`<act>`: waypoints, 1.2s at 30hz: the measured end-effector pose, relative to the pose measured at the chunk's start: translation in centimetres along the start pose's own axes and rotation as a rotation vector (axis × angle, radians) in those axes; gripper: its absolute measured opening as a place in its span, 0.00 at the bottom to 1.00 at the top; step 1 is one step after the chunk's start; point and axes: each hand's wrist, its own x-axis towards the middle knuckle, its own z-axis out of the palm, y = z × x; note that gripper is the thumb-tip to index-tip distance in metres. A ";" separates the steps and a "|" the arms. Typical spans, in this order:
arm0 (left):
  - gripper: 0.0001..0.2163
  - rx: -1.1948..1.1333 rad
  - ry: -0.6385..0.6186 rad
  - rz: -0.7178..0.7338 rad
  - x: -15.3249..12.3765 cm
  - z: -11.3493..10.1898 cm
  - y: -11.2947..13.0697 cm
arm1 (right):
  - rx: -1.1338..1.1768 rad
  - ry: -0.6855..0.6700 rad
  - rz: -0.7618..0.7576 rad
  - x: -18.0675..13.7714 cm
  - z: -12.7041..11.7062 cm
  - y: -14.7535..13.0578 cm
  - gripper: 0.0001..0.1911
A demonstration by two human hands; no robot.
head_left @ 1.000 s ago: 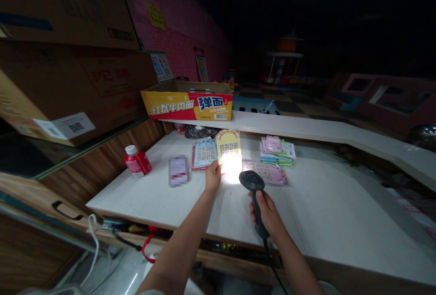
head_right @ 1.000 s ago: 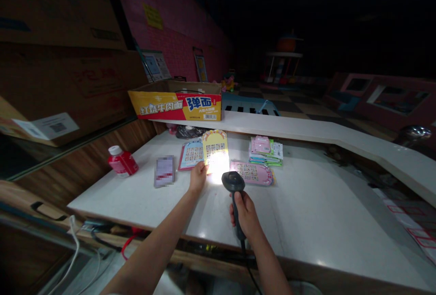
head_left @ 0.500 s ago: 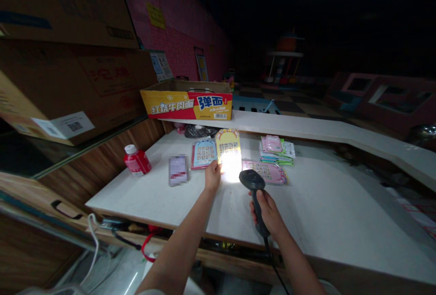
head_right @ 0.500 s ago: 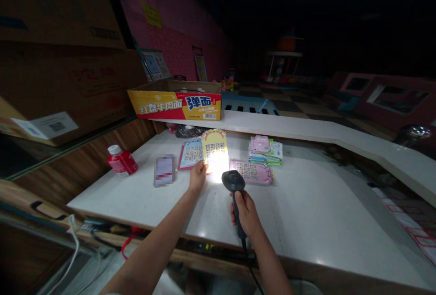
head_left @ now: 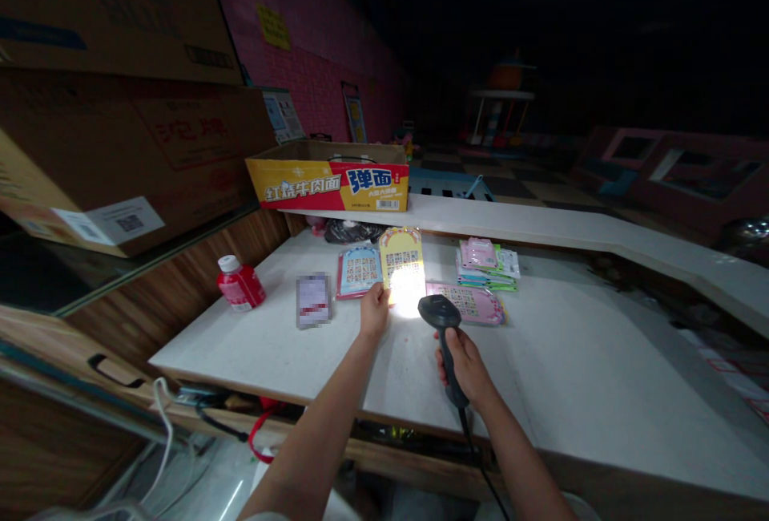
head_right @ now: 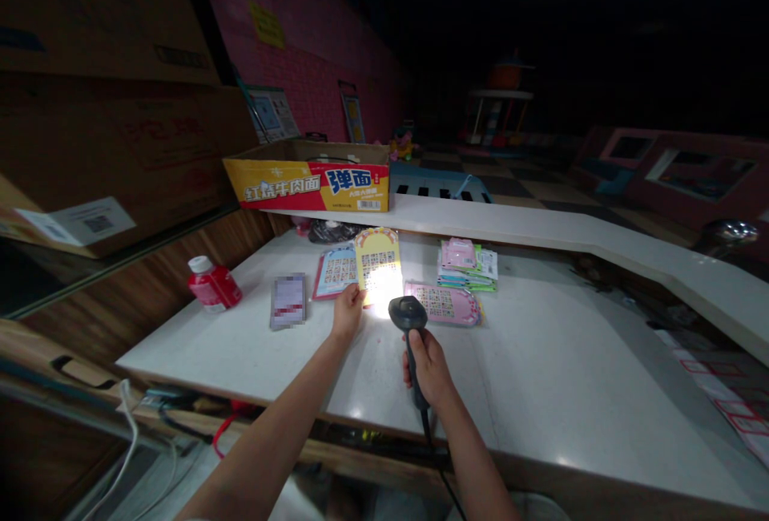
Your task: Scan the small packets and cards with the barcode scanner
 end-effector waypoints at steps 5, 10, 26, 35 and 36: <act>0.06 -0.055 -0.004 -0.049 0.0 0.1 0.0 | -0.001 0.007 0.006 0.7 0.2 0.1 0.31; 0.07 -0.045 -0.005 -0.053 -0.1 0.1 0.5 | -0.013 0.008 0.022 1.0 0.3 -0.1 0.32; 0.07 -0.127 -0.042 -0.092 -0.4 0.0 1.5 | -0.006 0.034 0.043 2.1 0.8 0.1 0.32; 0.10 -0.147 -0.045 -0.088 -0.2 0.0 1.0 | 0.155 -0.028 0.094 1.6 -3.9 0.0 0.32; 0.10 -0.154 -0.049 -0.079 -0.1 0.0 1.0 | 0.179 -0.035 0.089 1.5 -4.9 0.0 0.31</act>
